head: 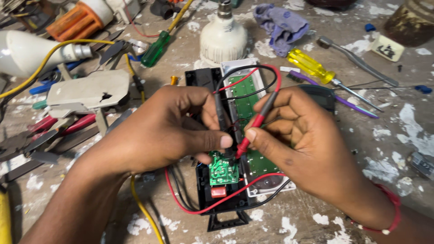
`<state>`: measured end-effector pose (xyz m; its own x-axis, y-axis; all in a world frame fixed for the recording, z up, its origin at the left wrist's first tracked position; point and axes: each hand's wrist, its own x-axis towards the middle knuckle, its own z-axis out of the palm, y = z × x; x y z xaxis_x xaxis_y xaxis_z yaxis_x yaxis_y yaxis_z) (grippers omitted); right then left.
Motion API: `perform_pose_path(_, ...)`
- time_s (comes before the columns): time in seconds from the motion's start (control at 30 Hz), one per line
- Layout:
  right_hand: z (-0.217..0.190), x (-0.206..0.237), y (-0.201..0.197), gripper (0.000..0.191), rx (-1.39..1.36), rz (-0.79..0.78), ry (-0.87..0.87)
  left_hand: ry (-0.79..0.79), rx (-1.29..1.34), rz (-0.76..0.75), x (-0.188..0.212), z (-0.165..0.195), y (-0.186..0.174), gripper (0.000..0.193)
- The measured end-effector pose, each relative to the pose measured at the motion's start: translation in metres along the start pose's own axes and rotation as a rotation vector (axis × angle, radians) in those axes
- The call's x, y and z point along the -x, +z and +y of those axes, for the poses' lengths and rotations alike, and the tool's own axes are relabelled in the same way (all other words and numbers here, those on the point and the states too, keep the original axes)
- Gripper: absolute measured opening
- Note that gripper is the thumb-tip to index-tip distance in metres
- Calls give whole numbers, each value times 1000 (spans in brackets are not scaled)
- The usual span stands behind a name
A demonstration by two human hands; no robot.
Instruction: The person cleans a small circuit board with a toothbrush while it sits in an opened LED light housing, then uses a multimeter with probe leads to test the board's contacts, adjusting the multimeter dial and touching probes to different points on the board.
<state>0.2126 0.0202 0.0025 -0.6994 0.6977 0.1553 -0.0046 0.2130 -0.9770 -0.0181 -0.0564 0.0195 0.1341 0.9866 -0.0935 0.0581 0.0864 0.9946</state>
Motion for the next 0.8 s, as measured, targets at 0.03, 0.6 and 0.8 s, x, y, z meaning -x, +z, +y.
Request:
perform_pose_path(0.03, 0, 0, 0, 29, 7, 1, 3, -5, -5, 5, 0, 1, 0, 17)
perform_pose_path(0.6, 0, -1, 2, 27, 0, 1, -5, 1, -13, 35, 0, 0, -1, 20)
perform_pose_path(0.8, 0, -1, 2, 26, 37, 46, 30, 12, -19, 16, 0, -1, -1, 19)
